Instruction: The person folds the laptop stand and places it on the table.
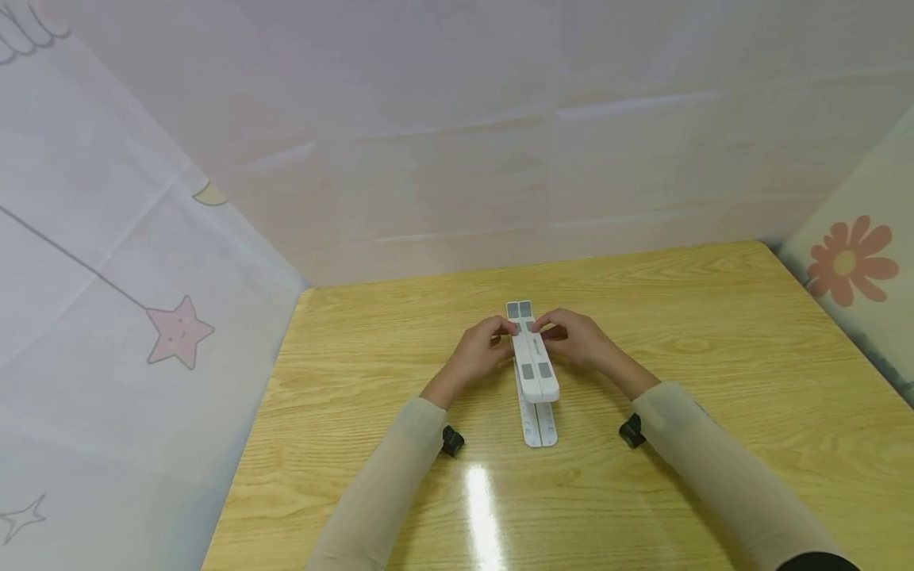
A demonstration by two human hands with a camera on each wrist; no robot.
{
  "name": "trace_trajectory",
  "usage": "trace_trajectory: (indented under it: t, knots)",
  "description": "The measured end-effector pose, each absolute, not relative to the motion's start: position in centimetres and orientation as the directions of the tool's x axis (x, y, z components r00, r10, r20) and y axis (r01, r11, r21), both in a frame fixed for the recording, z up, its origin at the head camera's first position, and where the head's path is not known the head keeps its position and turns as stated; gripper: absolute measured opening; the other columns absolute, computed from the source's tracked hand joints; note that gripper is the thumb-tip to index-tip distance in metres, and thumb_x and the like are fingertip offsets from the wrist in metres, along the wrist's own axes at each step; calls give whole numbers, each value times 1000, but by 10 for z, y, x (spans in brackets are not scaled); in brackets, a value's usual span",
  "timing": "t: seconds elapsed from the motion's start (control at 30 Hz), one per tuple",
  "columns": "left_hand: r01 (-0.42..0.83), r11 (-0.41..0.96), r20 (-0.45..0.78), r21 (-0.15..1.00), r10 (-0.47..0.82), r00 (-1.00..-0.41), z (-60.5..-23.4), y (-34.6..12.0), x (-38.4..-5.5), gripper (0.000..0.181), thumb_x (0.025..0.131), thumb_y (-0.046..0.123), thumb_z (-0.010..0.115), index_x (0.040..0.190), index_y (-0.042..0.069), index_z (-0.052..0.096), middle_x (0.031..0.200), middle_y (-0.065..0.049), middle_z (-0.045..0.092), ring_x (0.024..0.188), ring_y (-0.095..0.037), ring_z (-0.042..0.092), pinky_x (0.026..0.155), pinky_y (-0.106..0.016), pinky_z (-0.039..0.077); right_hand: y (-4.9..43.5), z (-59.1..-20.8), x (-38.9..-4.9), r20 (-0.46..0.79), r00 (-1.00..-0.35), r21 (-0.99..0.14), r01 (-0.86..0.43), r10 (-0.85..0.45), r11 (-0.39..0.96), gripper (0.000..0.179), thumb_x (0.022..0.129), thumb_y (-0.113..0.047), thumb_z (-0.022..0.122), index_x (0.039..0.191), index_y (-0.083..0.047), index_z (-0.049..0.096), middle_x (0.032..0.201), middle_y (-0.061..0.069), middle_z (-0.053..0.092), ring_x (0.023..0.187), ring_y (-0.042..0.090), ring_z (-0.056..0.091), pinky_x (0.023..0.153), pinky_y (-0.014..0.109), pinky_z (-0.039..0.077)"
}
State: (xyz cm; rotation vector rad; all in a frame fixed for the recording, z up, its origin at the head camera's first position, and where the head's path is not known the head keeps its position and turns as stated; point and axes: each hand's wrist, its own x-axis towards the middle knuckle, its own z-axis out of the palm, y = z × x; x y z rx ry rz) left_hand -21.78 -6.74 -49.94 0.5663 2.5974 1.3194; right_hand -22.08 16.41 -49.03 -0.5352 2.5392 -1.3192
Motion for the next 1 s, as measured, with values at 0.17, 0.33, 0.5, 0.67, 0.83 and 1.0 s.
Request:
trace_trajectory:
  t: [0.17, 0.33, 0.5, 0.67, 0.83, 1.0]
  knots:
    - [252, 531, 6, 809, 421, -907, -499, -68, -217, 20, 95, 11, 71, 114, 12, 63, 127, -2, 65, 127, -18, 57, 110, -32, 46, 163, -489, -219, -62, -910, -819, -188, -409, 542, 27, 95, 2, 67, 120, -8, 67, 135, 17, 58, 119, 35, 65, 97, 42, 56]
    - [247, 530, -6, 811, 430, -903, -498, -69, -216, 22, 94, 9, 72, 114, 10, 63, 128, -3, 64, 128, -19, 56, 111, -30, 45, 164, -493, -219, -68, -907, -827, -182, -416, 531, 27, 95, 1, 67, 121, -8, 66, 137, 17, 58, 120, 35, 64, 97, 42, 56]
    - [246, 529, -18, 812, 443, -896, -498, -70, -216, 24, 93, 5, 72, 115, 10, 63, 133, -4, 61, 130, -20, 55, 110, -30, 46, 165, -494, -219, -67, -903, -827, -188, -424, 530, 29, 94, 0, 70, 122, -7, 65, 137, 17, 58, 120, 35, 64, 97, 41, 56]
    - [248, 535, -31, 808, 458, -888, -499, -72, -217, 28, 91, 6, 74, 117, 10, 63, 137, -5, 59, 130, -22, 55, 109, -30, 47, 166, -497, -218, -66, -899, -819, -199, -433, 538, 31, 94, -3, 71, 124, -8, 65, 137, 17, 58, 119, 34, 65, 97, 40, 56]
    - [247, 539, -45, 806, 471, -881, -499, -72, -217, 31, 90, 4, 75, 118, 9, 62, 139, -6, 57, 131, -23, 54, 109, -31, 47, 167, -498, -218, -69, -889, -820, -208, -453, 533, 28, 96, -3, 68, 124, -9, 64, 138, 17, 58, 121, 34, 63, 97, 42, 56]
    - [261, 554, -47, 790, 480, -876, -498, -72, -216, 32, 89, 1, 75, 117, 8, 62, 141, -7, 56, 133, -24, 53, 110, -32, 47, 166, -498, -217, -64, -880, -815, -226, -471, 533, 27, 97, -5, 67, 123, -8, 64, 137, 17, 58, 122, 34, 62, 99, 41, 55]
